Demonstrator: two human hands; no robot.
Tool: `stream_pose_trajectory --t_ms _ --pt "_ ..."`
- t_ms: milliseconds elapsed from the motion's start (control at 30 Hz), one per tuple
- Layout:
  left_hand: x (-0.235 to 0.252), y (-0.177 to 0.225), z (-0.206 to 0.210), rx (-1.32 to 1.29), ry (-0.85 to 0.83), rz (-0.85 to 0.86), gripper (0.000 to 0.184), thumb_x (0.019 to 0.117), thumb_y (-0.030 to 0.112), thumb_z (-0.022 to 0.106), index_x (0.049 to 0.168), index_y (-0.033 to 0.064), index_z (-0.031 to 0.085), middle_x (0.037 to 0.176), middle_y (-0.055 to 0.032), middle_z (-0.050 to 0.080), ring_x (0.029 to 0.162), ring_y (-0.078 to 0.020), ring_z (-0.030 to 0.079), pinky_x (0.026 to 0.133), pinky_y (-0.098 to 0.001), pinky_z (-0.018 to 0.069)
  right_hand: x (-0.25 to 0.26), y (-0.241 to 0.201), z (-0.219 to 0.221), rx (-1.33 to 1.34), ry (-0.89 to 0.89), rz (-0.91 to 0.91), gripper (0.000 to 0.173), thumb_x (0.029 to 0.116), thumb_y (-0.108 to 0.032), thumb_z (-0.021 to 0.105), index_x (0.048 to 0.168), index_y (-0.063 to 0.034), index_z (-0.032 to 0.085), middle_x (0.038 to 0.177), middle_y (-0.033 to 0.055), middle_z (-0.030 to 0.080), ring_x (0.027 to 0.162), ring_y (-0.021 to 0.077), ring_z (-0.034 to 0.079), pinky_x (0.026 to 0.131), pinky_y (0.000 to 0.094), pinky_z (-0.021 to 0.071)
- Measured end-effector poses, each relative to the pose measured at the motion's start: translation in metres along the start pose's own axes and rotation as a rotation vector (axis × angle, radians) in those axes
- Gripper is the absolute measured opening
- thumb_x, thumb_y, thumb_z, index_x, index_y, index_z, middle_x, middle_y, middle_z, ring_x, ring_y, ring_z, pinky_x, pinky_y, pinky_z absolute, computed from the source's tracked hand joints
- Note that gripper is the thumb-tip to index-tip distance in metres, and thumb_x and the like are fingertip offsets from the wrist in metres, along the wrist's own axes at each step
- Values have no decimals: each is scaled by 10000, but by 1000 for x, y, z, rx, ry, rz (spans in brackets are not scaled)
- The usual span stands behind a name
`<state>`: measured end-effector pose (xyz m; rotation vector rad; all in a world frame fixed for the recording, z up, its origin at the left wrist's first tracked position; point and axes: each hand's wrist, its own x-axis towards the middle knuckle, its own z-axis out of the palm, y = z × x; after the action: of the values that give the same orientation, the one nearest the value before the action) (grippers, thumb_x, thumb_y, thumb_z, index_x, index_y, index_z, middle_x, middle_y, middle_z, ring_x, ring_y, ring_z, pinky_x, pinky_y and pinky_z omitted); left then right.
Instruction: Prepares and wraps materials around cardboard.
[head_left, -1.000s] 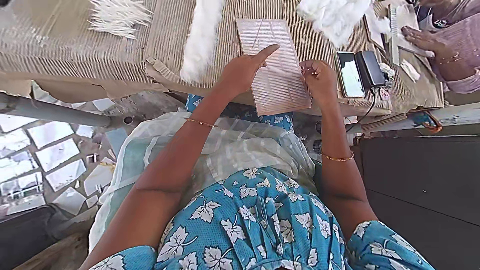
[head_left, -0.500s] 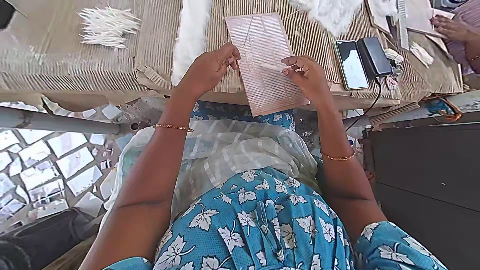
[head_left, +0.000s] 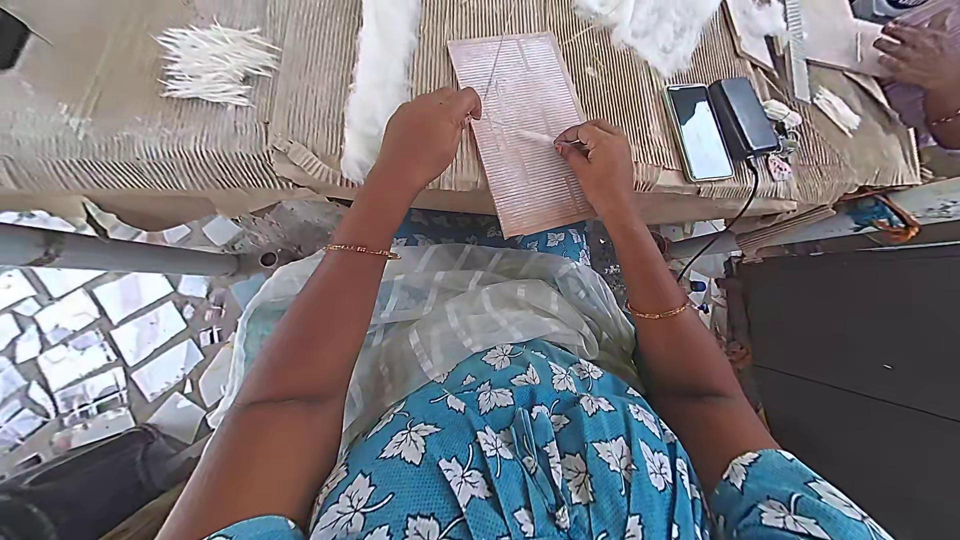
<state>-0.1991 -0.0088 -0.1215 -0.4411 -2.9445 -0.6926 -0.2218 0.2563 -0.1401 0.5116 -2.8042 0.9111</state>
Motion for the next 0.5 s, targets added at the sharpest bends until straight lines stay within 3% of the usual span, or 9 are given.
stream_pose_trajectory --t_ms 167,300,500 --pt "5 -2 0 -38 41 -9 275 1101 90 409 1239 37 641 1180 -221 654 1114 -413 653 936 -594 501 0 0 1 15 29 35 217 999 -226 653 1145 -85 727 1190 154 669 1016 265 663 884 417 538" --pt "5 -6 5 -112 86 -38 285 1109 114 390 1246 27 624 1176 -210 653 1101 -374 655 958 -554 500 0 0 1 9 18 48 243 989 -223 671 1182 -83 718 1212 155 674 1048 279 658 905 426 530" --pt "1 -6 9 -113 45 -49 278 1102 91 404 1248 26 632 1208 -216 654 1137 -385 652 973 -575 498 0 3 -4 56 -17 46 230 993 -150 647 1193 -50 702 1183 170 678 1012 264 673 905 404 542"
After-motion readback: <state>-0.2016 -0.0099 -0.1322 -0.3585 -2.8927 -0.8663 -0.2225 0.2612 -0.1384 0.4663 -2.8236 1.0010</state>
